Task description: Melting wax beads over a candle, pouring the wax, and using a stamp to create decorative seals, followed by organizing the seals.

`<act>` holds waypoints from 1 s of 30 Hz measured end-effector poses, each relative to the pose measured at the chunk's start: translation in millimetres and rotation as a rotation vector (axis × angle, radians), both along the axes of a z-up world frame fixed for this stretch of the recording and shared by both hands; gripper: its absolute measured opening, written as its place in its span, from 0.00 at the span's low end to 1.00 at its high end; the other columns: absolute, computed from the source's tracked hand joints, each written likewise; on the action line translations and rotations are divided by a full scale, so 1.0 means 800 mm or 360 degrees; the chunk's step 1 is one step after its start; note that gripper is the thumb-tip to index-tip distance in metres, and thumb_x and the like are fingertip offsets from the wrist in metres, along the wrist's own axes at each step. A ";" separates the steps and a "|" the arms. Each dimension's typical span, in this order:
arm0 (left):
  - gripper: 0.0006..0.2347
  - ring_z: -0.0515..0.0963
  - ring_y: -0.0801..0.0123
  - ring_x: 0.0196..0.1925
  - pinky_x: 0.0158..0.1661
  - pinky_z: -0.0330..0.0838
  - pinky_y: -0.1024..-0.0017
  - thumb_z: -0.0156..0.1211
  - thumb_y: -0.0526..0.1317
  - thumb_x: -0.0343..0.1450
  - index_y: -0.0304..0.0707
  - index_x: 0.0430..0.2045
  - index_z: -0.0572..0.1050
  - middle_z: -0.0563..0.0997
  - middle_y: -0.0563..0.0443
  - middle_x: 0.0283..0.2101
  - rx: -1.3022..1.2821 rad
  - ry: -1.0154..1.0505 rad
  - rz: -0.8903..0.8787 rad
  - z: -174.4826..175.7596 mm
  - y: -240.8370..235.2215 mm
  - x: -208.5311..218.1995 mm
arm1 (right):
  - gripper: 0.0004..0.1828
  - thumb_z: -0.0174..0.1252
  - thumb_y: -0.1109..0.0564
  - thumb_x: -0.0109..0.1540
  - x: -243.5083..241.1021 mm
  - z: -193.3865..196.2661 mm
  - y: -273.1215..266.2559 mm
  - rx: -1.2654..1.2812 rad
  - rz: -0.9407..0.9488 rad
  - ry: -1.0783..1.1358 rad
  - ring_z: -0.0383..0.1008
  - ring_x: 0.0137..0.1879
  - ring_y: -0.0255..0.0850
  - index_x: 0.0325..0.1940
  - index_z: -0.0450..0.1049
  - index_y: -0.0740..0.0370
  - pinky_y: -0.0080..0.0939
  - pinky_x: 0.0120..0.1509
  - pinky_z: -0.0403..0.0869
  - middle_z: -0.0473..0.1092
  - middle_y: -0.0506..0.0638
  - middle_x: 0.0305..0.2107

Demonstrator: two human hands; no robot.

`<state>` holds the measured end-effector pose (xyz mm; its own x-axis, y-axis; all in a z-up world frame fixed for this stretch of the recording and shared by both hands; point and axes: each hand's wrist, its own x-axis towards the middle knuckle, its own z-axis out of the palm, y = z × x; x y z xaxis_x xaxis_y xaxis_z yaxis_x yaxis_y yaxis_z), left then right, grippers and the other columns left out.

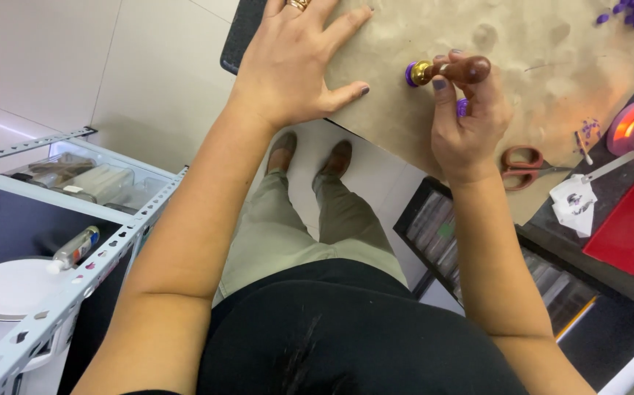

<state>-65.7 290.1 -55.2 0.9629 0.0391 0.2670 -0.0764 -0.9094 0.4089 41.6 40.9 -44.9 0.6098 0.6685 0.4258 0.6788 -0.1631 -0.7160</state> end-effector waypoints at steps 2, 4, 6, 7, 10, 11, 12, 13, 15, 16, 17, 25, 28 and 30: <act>0.31 0.75 0.46 0.54 0.57 0.59 0.50 0.71 0.61 0.69 0.43 0.61 0.73 0.72 0.40 0.57 -0.0010 -0.0012 -0.0010 0.000 0.001 0.000 | 0.09 0.52 0.70 0.74 0.000 0.001 0.001 -0.0010 0.0009 -0.0009 0.79 0.55 0.57 0.59 0.67 0.75 0.54 0.64 0.82 0.73 0.65 0.44; 0.31 0.73 0.45 0.58 0.59 0.57 0.49 0.70 0.61 0.69 0.42 0.61 0.74 0.72 0.39 0.58 -0.0024 -0.0019 -0.0024 -0.001 0.000 0.000 | 0.09 0.52 0.71 0.73 0.000 0.000 0.000 -0.0024 0.0014 -0.0014 0.79 0.54 0.58 0.58 0.67 0.76 0.54 0.64 0.82 0.73 0.65 0.43; 0.31 0.77 0.47 0.49 0.55 0.60 0.50 0.69 0.63 0.69 0.47 0.62 0.73 0.72 0.43 0.57 0.0010 0.0026 0.0017 -0.003 -0.002 -0.001 | 0.10 0.52 0.71 0.73 0.001 -0.003 -0.001 -0.0001 0.0018 0.0029 0.79 0.54 0.58 0.59 0.66 0.75 0.54 0.65 0.81 0.73 0.66 0.43; 0.31 0.77 0.47 0.49 0.55 0.60 0.50 0.69 0.63 0.69 0.47 0.62 0.73 0.72 0.43 0.57 0.0007 0.0026 0.0020 -0.002 -0.003 -0.002 | 0.10 0.52 0.71 0.73 0.000 -0.001 0.000 -0.0004 0.0021 0.0029 0.79 0.54 0.58 0.59 0.66 0.75 0.54 0.65 0.81 0.73 0.66 0.43; 0.31 0.78 0.47 0.45 0.54 0.60 0.51 0.71 0.61 0.68 0.46 0.61 0.73 0.72 0.44 0.56 -0.0019 0.0021 0.0021 -0.001 -0.002 -0.001 | 0.10 0.52 0.72 0.73 -0.001 0.004 0.002 -0.0036 0.0003 0.0002 0.80 0.53 0.57 0.59 0.66 0.74 0.56 0.69 0.78 0.75 0.65 0.42; 0.31 0.76 0.47 0.49 0.54 0.60 0.50 0.71 0.61 0.68 0.45 0.61 0.72 0.72 0.44 0.56 -0.0024 0.0032 0.0018 -0.001 -0.002 -0.001 | 0.09 0.52 0.71 0.73 -0.002 0.005 0.003 -0.0050 0.0002 0.0004 0.79 0.54 0.58 0.59 0.66 0.75 0.54 0.66 0.80 0.74 0.66 0.43; 0.31 0.75 0.46 0.53 0.54 0.61 0.50 0.71 0.61 0.69 0.45 0.61 0.72 0.72 0.44 0.57 -0.0028 0.0042 0.0016 -0.001 -0.002 -0.001 | 0.09 0.52 0.70 0.74 -0.002 0.006 0.003 -0.0062 0.0000 0.0004 0.79 0.55 0.58 0.59 0.66 0.76 0.53 0.64 0.82 0.73 0.66 0.45; 0.31 0.75 0.46 0.53 0.54 0.61 0.50 0.71 0.61 0.69 0.45 0.61 0.72 0.72 0.44 0.57 -0.0029 0.0043 0.0017 -0.002 -0.002 -0.001 | 0.09 0.52 0.70 0.74 -0.002 0.007 0.003 -0.0063 0.0002 0.0005 0.79 0.55 0.58 0.59 0.66 0.76 0.53 0.64 0.82 0.73 0.66 0.45; 0.31 0.75 0.47 0.54 0.55 0.60 0.51 0.71 0.61 0.69 0.44 0.61 0.72 0.73 0.43 0.56 -0.0016 0.0016 0.0007 -0.002 -0.001 -0.001 | 0.09 0.51 0.71 0.73 -0.003 0.008 0.005 -0.0056 -0.0002 0.0058 0.77 0.56 0.58 0.58 0.66 0.75 0.54 0.64 0.81 0.72 0.65 0.43; 0.31 0.75 0.47 0.54 0.55 0.60 0.51 0.71 0.61 0.69 0.44 0.61 0.72 0.73 0.43 0.56 -0.0016 0.0015 0.0009 -0.002 -0.001 -0.001 | 0.09 0.51 0.71 0.73 -0.002 0.007 0.005 -0.0056 0.0000 0.0057 0.77 0.56 0.58 0.58 0.66 0.75 0.54 0.64 0.81 0.72 0.65 0.43; 0.31 0.75 0.47 0.55 0.56 0.60 0.51 0.72 0.61 0.68 0.44 0.61 0.72 0.73 0.43 0.56 -0.0019 -0.0001 0.0009 -0.002 -0.001 -0.002 | 0.09 0.52 0.70 0.74 -0.002 0.006 0.005 -0.0052 -0.0004 0.0043 0.78 0.55 0.57 0.58 0.66 0.75 0.53 0.63 0.82 0.72 0.64 0.43; 0.32 0.74 0.47 0.55 0.55 0.61 0.51 0.71 0.62 0.69 0.44 0.61 0.72 0.73 0.43 0.56 0.0008 -0.0001 0.0004 -0.004 -0.001 -0.001 | 0.09 0.54 0.69 0.75 -0.002 0.006 0.005 -0.0048 0.0013 0.0004 0.79 0.54 0.58 0.59 0.68 0.74 0.52 0.63 0.82 0.73 0.66 0.46; 0.31 0.74 0.47 0.55 0.54 0.62 0.52 0.70 0.62 0.70 0.45 0.62 0.71 0.73 0.44 0.57 0.0001 0.0012 0.0007 -0.005 -0.001 -0.001 | 0.08 0.53 0.70 0.74 -0.003 0.008 0.006 -0.0075 -0.0009 0.0005 0.79 0.54 0.57 0.58 0.67 0.75 0.52 0.62 0.82 0.72 0.65 0.44; 0.31 0.75 0.48 0.53 0.52 0.63 0.53 0.70 0.63 0.70 0.46 0.62 0.71 0.72 0.44 0.57 0.0035 0.0029 0.0009 -0.005 -0.001 -0.001 | 0.09 0.54 0.69 0.74 -0.004 0.009 0.006 -0.0086 -0.0010 -0.0015 0.80 0.54 0.57 0.59 0.67 0.75 0.52 0.63 0.82 0.73 0.66 0.46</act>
<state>-66.7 289.1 -59.5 0.9674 0.0389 0.2502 -0.0639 -0.9186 0.3900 38.6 45.7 -37.7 0.6103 0.6868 0.3949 0.6841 -0.2056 -0.6998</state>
